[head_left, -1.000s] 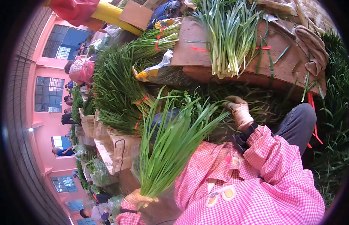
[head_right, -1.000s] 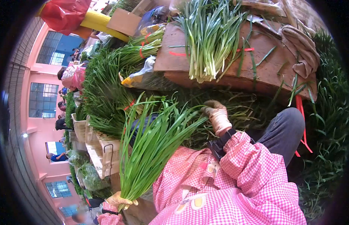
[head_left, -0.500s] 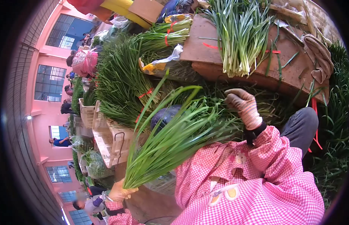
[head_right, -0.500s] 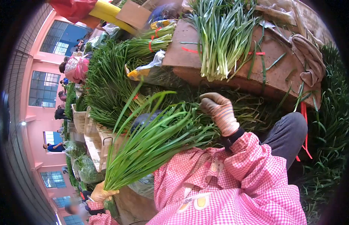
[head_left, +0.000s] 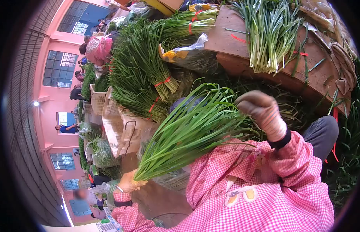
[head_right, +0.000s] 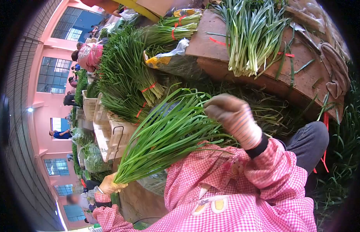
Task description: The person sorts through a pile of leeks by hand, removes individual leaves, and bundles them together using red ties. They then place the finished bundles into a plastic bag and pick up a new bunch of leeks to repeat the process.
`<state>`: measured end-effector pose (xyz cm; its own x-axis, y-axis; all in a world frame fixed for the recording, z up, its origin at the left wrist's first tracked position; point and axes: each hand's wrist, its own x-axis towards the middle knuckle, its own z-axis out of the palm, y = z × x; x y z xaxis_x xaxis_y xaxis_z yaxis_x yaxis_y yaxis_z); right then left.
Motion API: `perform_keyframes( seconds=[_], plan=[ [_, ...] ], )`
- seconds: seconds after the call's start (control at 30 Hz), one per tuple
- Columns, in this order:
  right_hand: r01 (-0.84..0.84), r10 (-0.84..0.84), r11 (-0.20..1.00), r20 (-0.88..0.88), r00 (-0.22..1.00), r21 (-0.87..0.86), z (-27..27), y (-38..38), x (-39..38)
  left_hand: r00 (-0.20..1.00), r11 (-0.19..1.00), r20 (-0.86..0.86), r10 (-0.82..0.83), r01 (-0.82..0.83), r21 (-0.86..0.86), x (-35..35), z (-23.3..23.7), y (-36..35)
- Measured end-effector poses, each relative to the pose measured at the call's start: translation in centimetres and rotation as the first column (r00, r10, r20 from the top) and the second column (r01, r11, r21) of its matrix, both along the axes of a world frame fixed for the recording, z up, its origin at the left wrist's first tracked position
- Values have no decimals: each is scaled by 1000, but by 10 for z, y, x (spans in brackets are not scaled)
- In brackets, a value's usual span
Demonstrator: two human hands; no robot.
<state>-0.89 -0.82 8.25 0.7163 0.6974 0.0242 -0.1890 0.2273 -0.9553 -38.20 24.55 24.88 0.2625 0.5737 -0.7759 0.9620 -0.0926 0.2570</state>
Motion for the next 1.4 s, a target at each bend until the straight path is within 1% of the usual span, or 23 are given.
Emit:
perform_keyframes(
  seconds=[0.03,0.1,0.13,0.17,0.23,0.33,0.43,0.47,0.57,0.67,0.77,0.83,0.9,0.93,0.97,1.0,1.03,1.1,1.13,1.2,1.3,1.33,1.4],
  plan=[
    [-158,140,971,110,984,178,4,8,-13,1000,1000,10,1,-1,-21,0,1,2],
    [-306,237,952,697,677,-26,17,32,-37,999,1000,30,27,-26,-11,4,4,0],
    [-261,193,965,756,625,-31,23,42,-53,997,999,69,39,-39,-7,3,5,-1],
    [-283,363,928,770,524,-244,33,48,-61,992,998,109,55,-55,-6,1,5,-2],
    [-220,407,913,813,417,-344,26,68,-73,994,999,101,37,-39,16,-1,8,-4],
    [-194,430,902,790,437,-385,30,70,-84,992,998,119,44,-48,32,-3,11,-9],
    [26,217,974,960,175,-225,34,77,-97,994,999,109,29,-32,30,-3,11,-10],
    [3,-17,1000,988,156,17,31,84,-96,995,999,100,20,-23,31,-3,12,-10],
    [-52,-90,993,972,215,103,15,115,-121,995,997,102,12,-20,72,-5,12,-12],
    [17,-30,999,995,90,28,15,114,-123,997,997,69,-15,10,72,7,28,-21],
    [12,71,997,997,-13,-71,26,91,-95,976,990,172,135,-128,-56,17,40,-29],
    [248,112,962,993,23,-115,-1,79,-75,978,993,167,122,-121,-16,13,44,-22],
    [101,137,984,985,105,-147,-23,50,-19,984,995,152,94,-99,21,13,45,-14],
    [318,448,835,890,78,-449,-30,34,4,979,993,170,109,-116,32,12,44,-10],
    [444,577,703,811,101,-555,-56,16,28,978,992,180,108,-116,39,13,43,-8],
    [493,733,472,636,243,-731,-75,-3,50,977,992,187,106,-116,46,14,44,-6],
    [495,818,201,423,390,-845,-85,-14,63,975,992,196,104,-117,54,15,44,-4],
    [350,807,-46,172,565,-936,-60,-22,69,979,994,182,86,-97,52,16,42,2],
    [397,769,283,454,450,-873,-53,-32,63,983,995,169,78,-88,52,15,42,4],
    [348,422,750,812,404,-563,-38,-26,48,978,993,183,105,-114,39,19,43,7],
    [-2,288,949,863,415,-315,18,20,-5,987,996,149,67,-74,44,27,46,7],
    [54,39,997,961,275,-56,33,39,-33,991,998,132,38,-45,50,29,48,6],
    [18,-127,992,956,265,127,39,76,-80,988,999,146,49,-46,-24,32,54,4]
  ],
)
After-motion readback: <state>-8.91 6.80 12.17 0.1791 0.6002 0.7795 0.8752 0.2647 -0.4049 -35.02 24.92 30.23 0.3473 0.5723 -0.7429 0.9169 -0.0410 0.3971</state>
